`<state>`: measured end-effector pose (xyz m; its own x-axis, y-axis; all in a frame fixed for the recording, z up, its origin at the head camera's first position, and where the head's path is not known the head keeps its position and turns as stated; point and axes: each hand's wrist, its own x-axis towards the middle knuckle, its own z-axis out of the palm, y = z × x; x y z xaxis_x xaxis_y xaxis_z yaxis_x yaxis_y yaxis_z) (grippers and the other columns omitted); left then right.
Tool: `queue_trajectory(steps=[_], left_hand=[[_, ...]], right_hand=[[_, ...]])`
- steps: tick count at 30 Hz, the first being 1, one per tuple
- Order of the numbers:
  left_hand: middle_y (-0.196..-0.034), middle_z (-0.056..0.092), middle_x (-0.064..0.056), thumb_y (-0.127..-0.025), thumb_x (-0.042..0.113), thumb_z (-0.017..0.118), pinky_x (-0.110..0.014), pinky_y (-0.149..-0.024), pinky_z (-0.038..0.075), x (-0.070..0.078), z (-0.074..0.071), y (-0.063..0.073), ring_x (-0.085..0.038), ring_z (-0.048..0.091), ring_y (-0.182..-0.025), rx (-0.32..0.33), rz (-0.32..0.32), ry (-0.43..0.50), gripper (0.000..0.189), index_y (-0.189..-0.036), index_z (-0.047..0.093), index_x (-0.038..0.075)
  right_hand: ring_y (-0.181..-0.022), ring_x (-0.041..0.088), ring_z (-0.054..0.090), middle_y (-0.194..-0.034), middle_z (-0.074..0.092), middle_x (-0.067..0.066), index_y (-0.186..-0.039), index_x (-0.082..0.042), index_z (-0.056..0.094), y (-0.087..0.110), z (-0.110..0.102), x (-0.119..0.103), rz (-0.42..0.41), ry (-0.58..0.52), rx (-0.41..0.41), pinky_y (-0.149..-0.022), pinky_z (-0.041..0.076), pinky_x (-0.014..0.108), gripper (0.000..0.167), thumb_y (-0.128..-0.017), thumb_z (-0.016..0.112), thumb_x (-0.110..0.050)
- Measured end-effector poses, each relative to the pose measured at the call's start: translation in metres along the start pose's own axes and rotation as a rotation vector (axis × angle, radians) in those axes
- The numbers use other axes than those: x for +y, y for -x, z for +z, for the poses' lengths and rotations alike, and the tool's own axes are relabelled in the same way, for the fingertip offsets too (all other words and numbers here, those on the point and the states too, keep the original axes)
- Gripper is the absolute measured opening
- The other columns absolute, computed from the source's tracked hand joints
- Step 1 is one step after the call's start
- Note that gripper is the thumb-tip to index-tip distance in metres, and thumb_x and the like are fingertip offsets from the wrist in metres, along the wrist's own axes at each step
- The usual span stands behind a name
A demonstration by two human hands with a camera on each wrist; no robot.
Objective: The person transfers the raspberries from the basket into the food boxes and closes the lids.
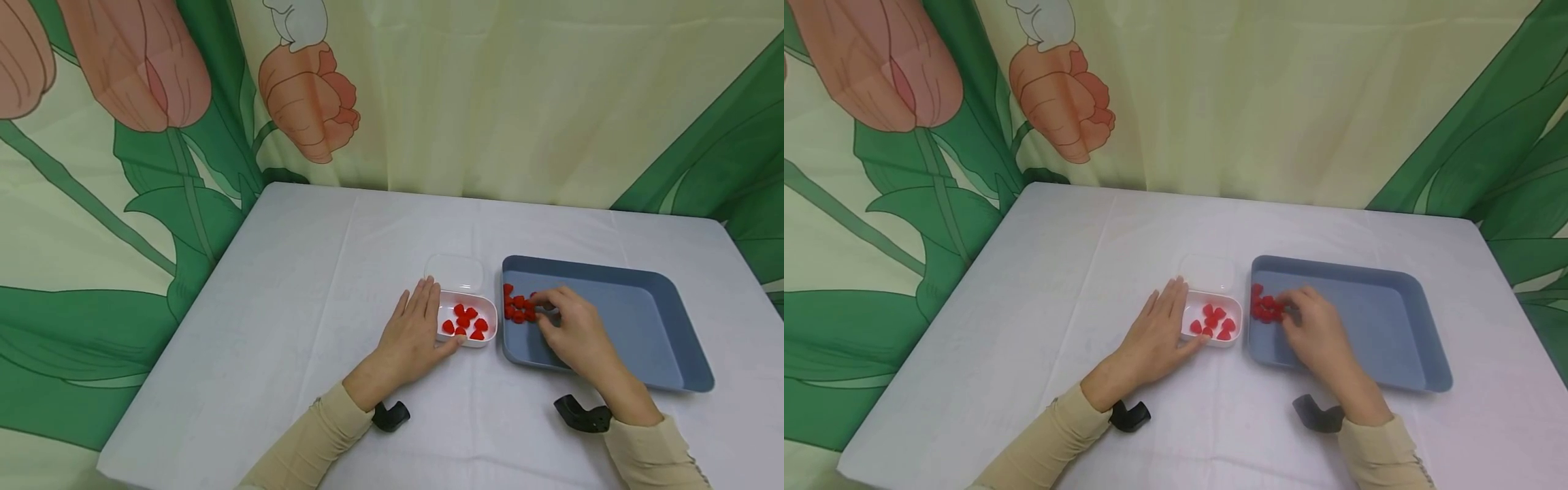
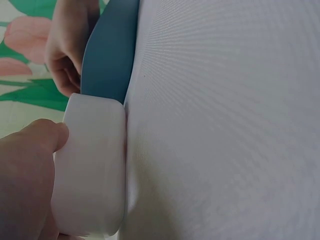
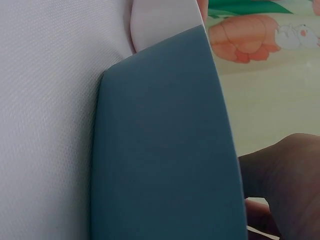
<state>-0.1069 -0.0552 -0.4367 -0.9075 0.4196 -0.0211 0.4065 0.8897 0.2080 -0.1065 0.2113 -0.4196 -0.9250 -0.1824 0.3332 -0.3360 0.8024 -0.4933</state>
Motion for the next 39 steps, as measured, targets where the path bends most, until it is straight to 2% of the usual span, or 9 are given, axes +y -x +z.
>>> queue_trajectory(steps=[10, 17, 27, 34, 39], left_hand=[[-0.167, 0.015, -0.011, -0.094, 0.061, 0.051, -0.047, -0.125, 0.016, 0.0, 0.0, 0.0, -0.025, 0.012, -0.156, 0.002, 0.0, 0.023, 0.095, -0.158, 0.014, 0.003], [-0.167, 0.016, -0.012, -0.094, 0.061, 0.05, -0.048, -0.125, 0.016, 0.0, 0.0, 0.001, -0.026, 0.013, -0.155, 0.009, 0.004, 0.033, 0.094, -0.158, 0.014, 0.003], [-0.167, 0.016, -0.012, -0.094, 0.062, 0.05, -0.049, -0.125, 0.016, -0.001, 0.0, 0.001, -0.026, 0.012, -0.156, 0.01, 0.007, 0.039, 0.094, -0.158, 0.015, 0.003], [-0.167, 0.016, -0.012, -0.093, 0.062, 0.051, -0.049, -0.125, 0.017, 0.0, 0.0, 0.0, -0.027, 0.013, -0.155, 0.008, 0.0, 0.043, 0.094, -0.158, 0.014, 0.004], [-0.166, 0.016, -0.012, -0.093, 0.061, 0.052, -0.049, -0.124, 0.017, -0.001, 0.001, 0.001, -0.027, 0.013, -0.155, 0.016, 0.004, 0.04, 0.094, -0.158, 0.015, 0.003]], right_hand=[[-0.084, 0.027, 0.063, -0.098, 0.066, 0.016, -0.102, 0.002, 0.07, 0.002, 0.005, 0.0, 0.021, 0.008, -0.047, -0.07, 0.051, 0.037, 0.023, -0.079, 0.072, 0.007], [-0.08, 0.024, 0.059, -0.096, 0.065, 0.014, -0.101, 0.001, 0.071, 0.003, 0.01, 0.001, 0.002, 0.015, -0.04, -0.066, 0.048, 0.033, 0.023, -0.078, 0.072, 0.007], [-0.081, 0.025, 0.062, -0.093, 0.065, 0.012, -0.097, 0.0, 0.07, 0.003, 0.01, -0.002, 0.004, 0.015, -0.033, -0.069, 0.051, 0.039, 0.022, -0.077, 0.076, 0.006], [-0.077, 0.022, 0.061, -0.088, 0.063, 0.009, -0.094, -0.001, 0.069, 0.002, 0.012, -0.001, 0.005, 0.019, -0.033, -0.064, 0.049, 0.031, 0.022, -0.075, 0.079, 0.006], [-0.077, 0.023, 0.061, -0.087, 0.062, 0.01, -0.095, 0.0, 0.069, 0.002, 0.014, 0.0, 0.004, 0.026, -0.033, -0.063, 0.049, 0.032, 0.023, -0.075, 0.078, 0.007]])
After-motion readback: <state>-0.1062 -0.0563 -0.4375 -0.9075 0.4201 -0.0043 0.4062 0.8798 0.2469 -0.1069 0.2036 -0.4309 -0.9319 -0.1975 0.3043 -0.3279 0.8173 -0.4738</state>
